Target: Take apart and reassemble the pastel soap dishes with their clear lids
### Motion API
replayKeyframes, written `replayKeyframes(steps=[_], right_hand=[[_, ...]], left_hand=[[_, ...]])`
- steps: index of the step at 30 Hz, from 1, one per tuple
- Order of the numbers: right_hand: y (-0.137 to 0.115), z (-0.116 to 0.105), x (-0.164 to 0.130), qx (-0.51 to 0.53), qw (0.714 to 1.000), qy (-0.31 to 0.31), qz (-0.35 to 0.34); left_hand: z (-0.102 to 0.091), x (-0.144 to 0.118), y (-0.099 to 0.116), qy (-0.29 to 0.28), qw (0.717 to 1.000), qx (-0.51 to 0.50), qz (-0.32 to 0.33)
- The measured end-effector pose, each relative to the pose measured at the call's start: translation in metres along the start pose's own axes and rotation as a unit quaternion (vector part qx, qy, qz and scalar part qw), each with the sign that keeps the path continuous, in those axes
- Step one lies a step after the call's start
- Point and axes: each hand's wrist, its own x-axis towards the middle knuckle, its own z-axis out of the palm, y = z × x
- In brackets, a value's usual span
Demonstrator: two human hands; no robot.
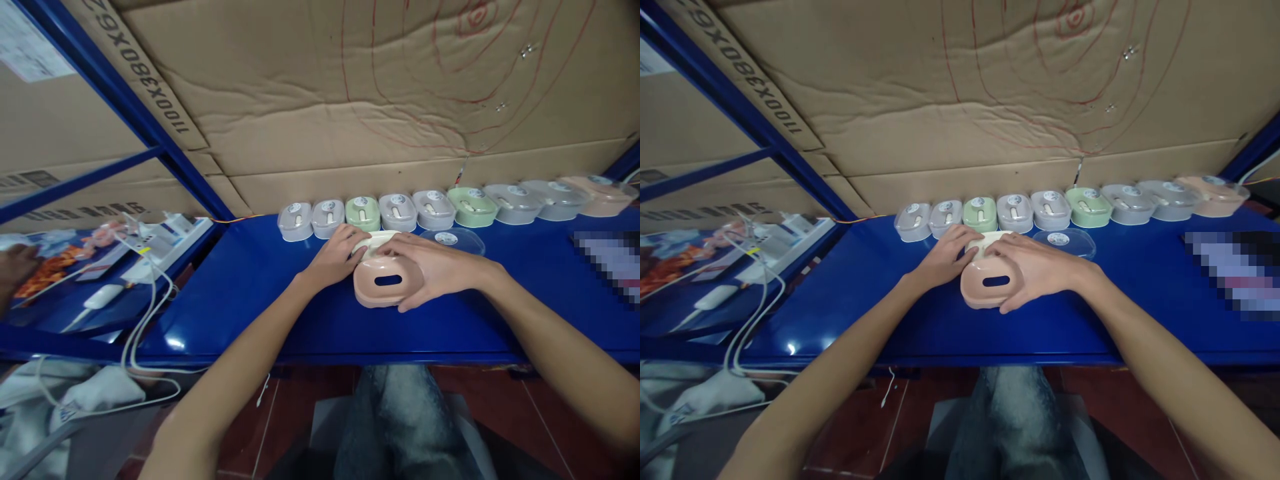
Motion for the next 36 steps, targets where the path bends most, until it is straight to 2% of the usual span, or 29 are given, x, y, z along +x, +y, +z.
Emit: replayKeyframes(steps=[4, 8, 15, 21, 25, 27, 33, 36], right_hand=[[0.006, 0.004, 0.001, -0.008, 1.000, 0.004, -0.019], [0.007, 0.006, 0.001, -0.026, 1.000, 0.001, -0.005], [0.002, -0.004, -0.002, 0.028, 0.999, 0.015, -0.011], [0.008, -0.022, -0.010, 0.083, 0.991, 0.108, 0.011], [0.020, -0.025, -0.010, 0.044, 0.978, 0.204, 0.028], [0.026, -0.023, -0.007, 0.017, 0.973, 0.228, 0.029], [0.026, -0.015, -0.001, -0.006, 0.979, 0.201, 0.038], [0.022, -0.014, 0.001, -0.004, 0.980, 0.197, 0.037]], left_hand=[[0.000, 0.000, 0.000, 0.002, 1.000, 0.000, -0.004], [0.000, -0.001, 0.000, -0.012, 1.000, 0.006, -0.012], [-0.002, -0.003, -0.001, -0.032, 0.999, -0.005, -0.015], [-0.003, -0.003, -0.003, -0.028, 0.999, -0.035, 0.016], [-0.006, -0.001, 0.005, -0.032, 0.999, -0.028, 0.007], [-0.008, -0.001, 0.009, -0.035, 0.999, -0.028, 0.008], [-0.011, 0.001, 0.013, -0.018, 0.998, -0.062, 0.023], [-0.012, 0.003, 0.010, -0.010, 0.998, -0.059, 0.006]])
